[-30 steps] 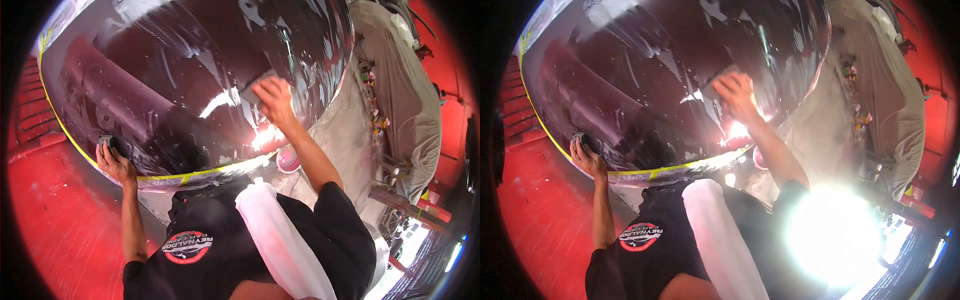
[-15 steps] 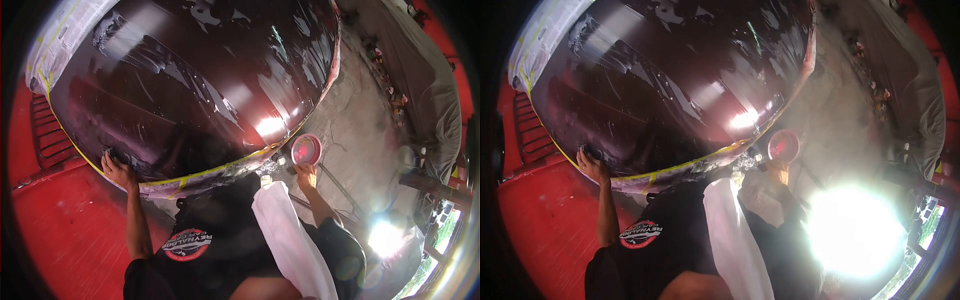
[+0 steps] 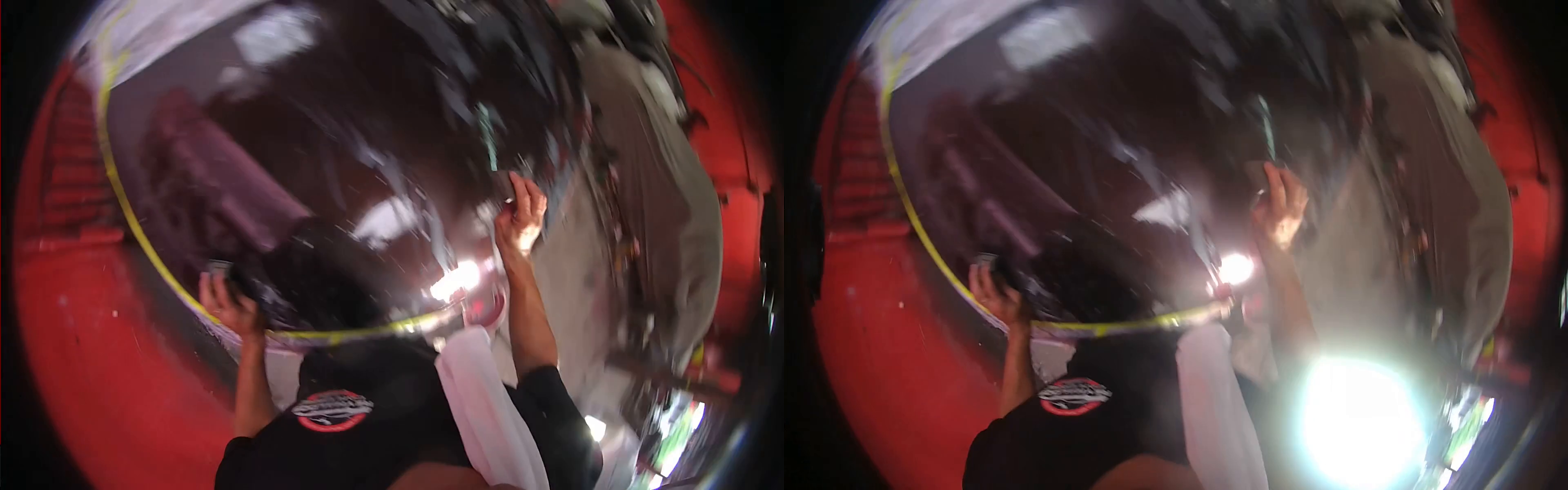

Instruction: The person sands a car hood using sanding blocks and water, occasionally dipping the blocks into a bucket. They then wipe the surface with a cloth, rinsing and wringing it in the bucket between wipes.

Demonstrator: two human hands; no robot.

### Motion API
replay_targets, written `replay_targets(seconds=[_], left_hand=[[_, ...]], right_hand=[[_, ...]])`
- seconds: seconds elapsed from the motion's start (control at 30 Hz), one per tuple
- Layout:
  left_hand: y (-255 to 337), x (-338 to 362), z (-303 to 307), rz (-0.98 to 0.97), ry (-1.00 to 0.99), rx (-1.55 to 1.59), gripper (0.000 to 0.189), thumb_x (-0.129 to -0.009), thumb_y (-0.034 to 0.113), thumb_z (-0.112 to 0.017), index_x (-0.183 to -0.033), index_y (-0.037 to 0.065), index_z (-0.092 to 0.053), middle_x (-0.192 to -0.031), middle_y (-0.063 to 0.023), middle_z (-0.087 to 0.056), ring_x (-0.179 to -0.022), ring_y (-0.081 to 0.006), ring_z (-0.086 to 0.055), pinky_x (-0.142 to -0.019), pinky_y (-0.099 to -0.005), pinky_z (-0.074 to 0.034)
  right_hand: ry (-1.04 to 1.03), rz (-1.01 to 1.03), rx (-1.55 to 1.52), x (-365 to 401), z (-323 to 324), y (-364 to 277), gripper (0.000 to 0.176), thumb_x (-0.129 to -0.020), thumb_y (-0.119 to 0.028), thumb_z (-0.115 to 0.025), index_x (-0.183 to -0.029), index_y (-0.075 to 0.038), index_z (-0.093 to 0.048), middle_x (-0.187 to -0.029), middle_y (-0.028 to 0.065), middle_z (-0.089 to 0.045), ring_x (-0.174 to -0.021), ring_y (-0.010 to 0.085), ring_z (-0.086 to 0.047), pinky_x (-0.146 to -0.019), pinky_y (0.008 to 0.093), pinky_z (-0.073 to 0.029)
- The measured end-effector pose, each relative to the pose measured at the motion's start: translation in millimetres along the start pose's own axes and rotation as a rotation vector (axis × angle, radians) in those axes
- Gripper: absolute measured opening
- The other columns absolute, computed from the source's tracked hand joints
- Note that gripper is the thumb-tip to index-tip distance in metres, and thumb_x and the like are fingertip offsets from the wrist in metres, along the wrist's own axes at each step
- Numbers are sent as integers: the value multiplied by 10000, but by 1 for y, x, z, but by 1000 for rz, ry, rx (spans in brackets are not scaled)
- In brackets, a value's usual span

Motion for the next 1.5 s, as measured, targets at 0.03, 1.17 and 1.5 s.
replay_targets(seconds=[0.03, 1.17, 1.5], left_hand=[[-2, 1, 0, 28, -2, 4, 350, -907, -26, -615, -1251, 39, -614, -1366, -223, -507, -1232, -388, -496, -1031, -437, -413], [8, -5, 7, 22, 71, -60, 320, -936, 71, -623, -1255, 84, -640, -1344, -163, -554, -1195, -337, -527, -1018, -433, -398], [15, -10, -1, -90, 65, -167, 323, -942, 103, -609, -1263, 77, -629, -1290, -180, -584, -1143, -367, -541, -974, -445, -420]], right_hand=[[-29, 92, -112, -35, -28, -29, 605, -711, 146, -527, -1242, -115, -652, -1162, 128, -612, -1067, 318, -595, -921, 404, -490], [-524, 354, -270, 71, -44, -80, 615, -610, 15, -658, -1185, -205, -656, -1131, 50, -580, -1079, 299, -527, -935, 453, -405], [-985, -286, 184, 527, 94, 124, 369, -824, -106, -568, -1130, -262, -705, -1153, 9, -639, -1204, 279, -511, -1037, 528, -346]])
Point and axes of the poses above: each hand's wrist, its own x-axis away from the middle knuckle, its own z-axis out of the back of the hand, y = z × x, the point moved 9 cm from there along -x, towards the middle knuckle
